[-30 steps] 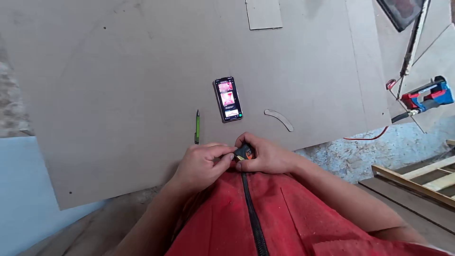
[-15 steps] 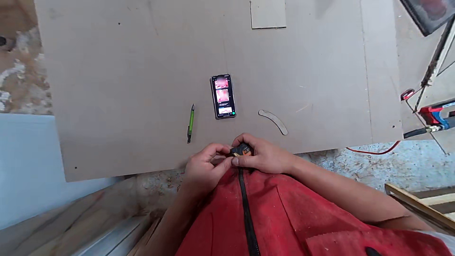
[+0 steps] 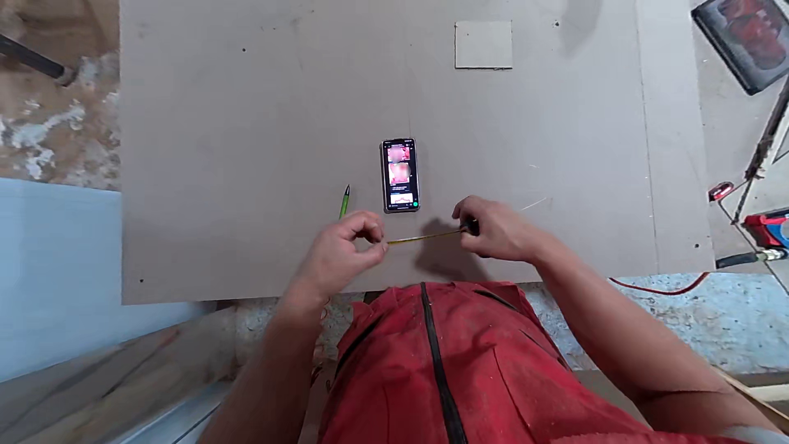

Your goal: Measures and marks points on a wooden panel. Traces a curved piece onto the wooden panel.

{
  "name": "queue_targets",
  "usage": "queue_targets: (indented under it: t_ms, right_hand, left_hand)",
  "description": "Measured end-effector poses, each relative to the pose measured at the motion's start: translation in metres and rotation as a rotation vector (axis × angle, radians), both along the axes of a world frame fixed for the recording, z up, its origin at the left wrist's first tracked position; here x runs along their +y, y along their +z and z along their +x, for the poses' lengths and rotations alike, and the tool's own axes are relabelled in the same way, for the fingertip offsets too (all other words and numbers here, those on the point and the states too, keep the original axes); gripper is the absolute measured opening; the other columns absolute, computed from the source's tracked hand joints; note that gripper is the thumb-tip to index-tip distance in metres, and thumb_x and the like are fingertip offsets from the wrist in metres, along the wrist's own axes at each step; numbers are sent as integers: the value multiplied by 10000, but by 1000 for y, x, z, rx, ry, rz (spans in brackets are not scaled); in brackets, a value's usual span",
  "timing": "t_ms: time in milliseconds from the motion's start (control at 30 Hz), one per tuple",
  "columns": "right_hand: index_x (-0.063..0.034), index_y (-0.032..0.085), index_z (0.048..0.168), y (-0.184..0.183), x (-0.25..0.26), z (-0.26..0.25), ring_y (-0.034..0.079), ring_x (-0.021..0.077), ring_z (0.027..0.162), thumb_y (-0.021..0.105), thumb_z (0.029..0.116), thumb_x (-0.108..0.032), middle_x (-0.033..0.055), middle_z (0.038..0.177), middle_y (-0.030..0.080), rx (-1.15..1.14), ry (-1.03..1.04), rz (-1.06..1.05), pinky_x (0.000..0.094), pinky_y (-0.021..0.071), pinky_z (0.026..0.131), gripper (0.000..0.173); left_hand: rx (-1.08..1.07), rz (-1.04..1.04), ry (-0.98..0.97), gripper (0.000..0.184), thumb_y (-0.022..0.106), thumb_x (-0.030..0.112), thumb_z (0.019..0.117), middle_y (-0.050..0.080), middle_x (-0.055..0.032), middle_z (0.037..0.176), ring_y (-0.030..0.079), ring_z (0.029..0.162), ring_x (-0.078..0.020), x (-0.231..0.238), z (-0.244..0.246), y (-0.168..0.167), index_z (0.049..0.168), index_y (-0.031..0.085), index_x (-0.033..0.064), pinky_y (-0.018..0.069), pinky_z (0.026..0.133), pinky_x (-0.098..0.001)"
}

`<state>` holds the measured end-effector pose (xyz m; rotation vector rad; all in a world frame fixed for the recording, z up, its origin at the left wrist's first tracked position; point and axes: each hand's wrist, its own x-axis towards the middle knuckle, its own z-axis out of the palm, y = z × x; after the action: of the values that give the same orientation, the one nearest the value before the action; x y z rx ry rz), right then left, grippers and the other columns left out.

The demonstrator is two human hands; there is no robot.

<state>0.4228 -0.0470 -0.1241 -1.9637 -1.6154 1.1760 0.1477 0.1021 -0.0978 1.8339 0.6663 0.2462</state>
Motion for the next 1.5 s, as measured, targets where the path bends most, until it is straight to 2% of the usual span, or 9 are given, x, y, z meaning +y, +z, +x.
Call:
queue_targets:
  t_ms: [67, 133, 200, 333, 500, 567, 767, 1033, 1500]
  right_hand:
    - [-156, 659, 1242, -1, 1, 17, 663, 188, 834, 665, 895, -159, 41, 1093, 686, -20, 15, 11, 462, 572, 732, 348]
    - [-203, 720, 1176, -3, -4, 25, 688, 120, 756, 602, 1006, -205, -24, 946, 734, -22, 29, 59, 418, 599, 712, 208]
    - [-213, 756, 1085, -8, -12, 29, 689, 77, 760, 529, 1074, -325, -59, 877, 733, -26, -24, 75, 380, 599, 733, 253]
    - [-212, 748, 1081, -18, -38, 28, 668, 62, 714, 502, 1087, -337, -67, 837, 709, -27, -318, 109, 328, 595, 666, 276]
    - [-254, 755, 1078, -30, -75, 28, 655, 71, 694, 493, 1084, -374, -81, 798, 692, 7, -600, 20, 338, 576, 631, 288]
    - [-272, 759, 1062, -33, -88, 26, 659, 69, 700, 493, 1079, -400, -94, 798, 697, 26, -639, 11, 334, 575, 633, 296]
    - [-253, 763, 1063, -38, -107, 18, 649, 71, 685, 500, 1075, -389, -90, 799, 700, 81, -709, 46, 318, 558, 615, 296]
    - [-266, 767, 1071, -38, -119, 18, 659, 61, 710, 489, 1074, -417, -100, 816, 707, 100, -712, 58, 310, 566, 636, 316]
    - [-277, 769, 1079, -48, -129, 18, 665, 54, 725, 503, 1076, -387, -101, 839, 719, 44, -677, 7, 323, 570, 659, 288]
  left_hand:
    - [-20, -19, 30, 85, 716, 82, 837, 692, -23, 1063, 677, 966, -135, 23, 12, -15, 904, 668, 105, 596, 841, -327]
    - [-45, -67, 82, 136, 755, 97, 860, 711, -29, 1049, 692, 958, -144, 41, 24, -32, 982, 694, 92, 605, 851, -325]
    - [15, 21, 146, 208, 767, 164, 900, 718, -31, 1078, 700, 976, -142, 55, 36, -49, 1087, 707, 96, 606, 868, -333]
    - [309, 321, 173, 285, 628, 210, 1019, 677, -86, 1219, 685, 1035, -200, 65, 54, -80, 1289, 700, 155, 576, 923, -431]
    - [455, 573, -26, 536, 552, 71, 989, 590, -171, 1357, 598, 1222, -345, 67, 64, -107, 1471, 578, 306, 526, 980, -549]
    - [478, 627, -78, 571, 578, 93, 979, 585, -161, 1332, 586, 1204, -349, 70, 64, -111, 1480, 554, 365, 509, 965, -556]
    - [345, 441, 241, 461, 560, 94, 995, 627, -143, 1296, 683, 992, -255, 66, 64, -90, 1445, 597, 184, 591, 852, -473]
    - [280, 133, 276, 400, 652, 208, 1017, 710, -19, 1128, 674, 965, -133, 83, 71, -120, 1409, 647, 287, 567, 889, -385]
    - [259, 143, 241, 434, 722, 263, 967, 683, -43, 1166, 665, 919, -154, 81, 70, -125, 1395, 659, 301, 574, 829, -400]
